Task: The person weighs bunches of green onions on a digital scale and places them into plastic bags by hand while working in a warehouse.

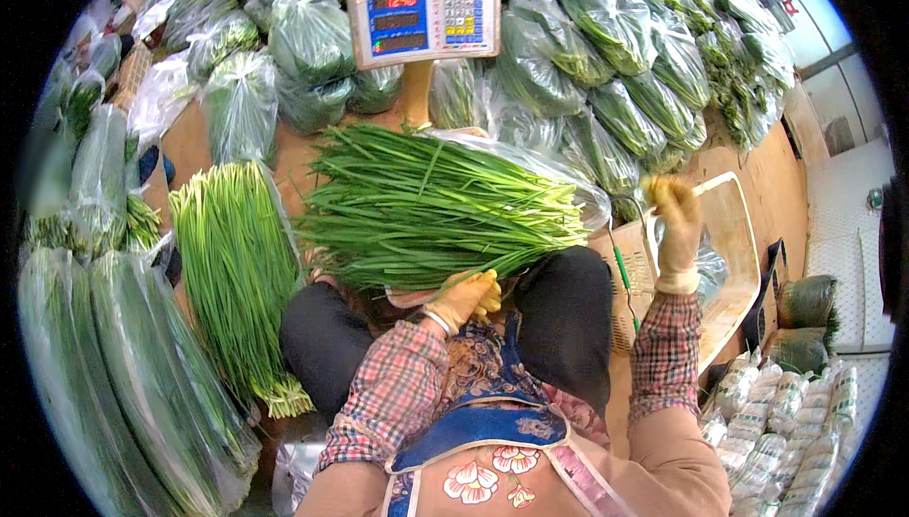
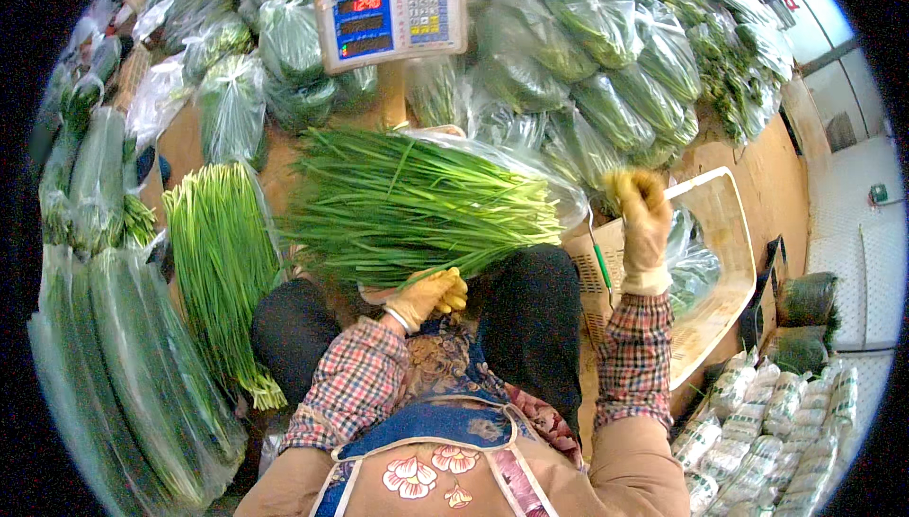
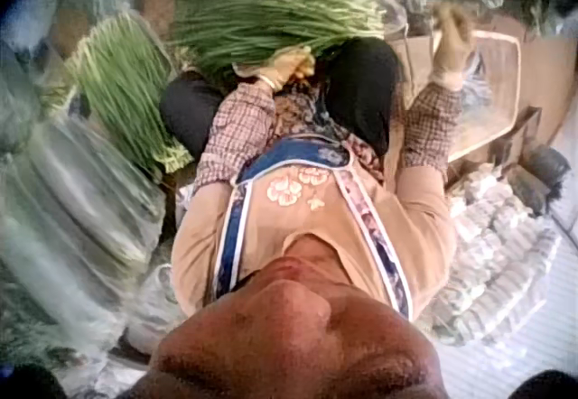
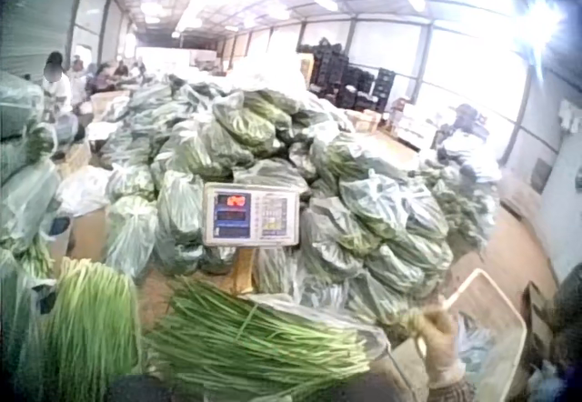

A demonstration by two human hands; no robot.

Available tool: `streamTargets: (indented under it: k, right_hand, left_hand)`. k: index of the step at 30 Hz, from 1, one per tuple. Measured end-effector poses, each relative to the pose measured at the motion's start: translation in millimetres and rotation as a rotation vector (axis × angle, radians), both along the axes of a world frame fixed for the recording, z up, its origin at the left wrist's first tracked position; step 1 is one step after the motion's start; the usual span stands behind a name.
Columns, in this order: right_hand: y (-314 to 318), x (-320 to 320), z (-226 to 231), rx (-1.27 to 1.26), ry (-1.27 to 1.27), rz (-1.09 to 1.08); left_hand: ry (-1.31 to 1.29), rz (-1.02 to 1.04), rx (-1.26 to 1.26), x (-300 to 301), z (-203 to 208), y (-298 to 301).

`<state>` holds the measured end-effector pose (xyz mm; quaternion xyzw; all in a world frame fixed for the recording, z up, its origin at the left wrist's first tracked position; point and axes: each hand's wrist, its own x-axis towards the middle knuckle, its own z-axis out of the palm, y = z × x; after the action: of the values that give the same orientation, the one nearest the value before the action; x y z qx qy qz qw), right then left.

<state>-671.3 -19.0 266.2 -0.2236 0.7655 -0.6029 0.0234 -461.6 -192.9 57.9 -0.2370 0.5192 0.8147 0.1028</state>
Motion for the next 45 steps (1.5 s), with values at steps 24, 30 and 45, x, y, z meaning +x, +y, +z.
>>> streamTargets:
  k: [24, 30, 45]
  right_hand:
    - [61, -32, -266, -0.122, -0.612, -0.464]
    - [67, -38, -211, -0.18, -0.701, -0.214]
    - [11, -79, -155, -0.41, -0.279, -0.288]
  left_hand:
    - [-0.028, -0.641, -1.746, -145, 52, -2]
    - [-0.041, -0.621, -1.64, -172, 48, -16]
    - [0.119, -0.622, -1.689, -140, 42, -21]
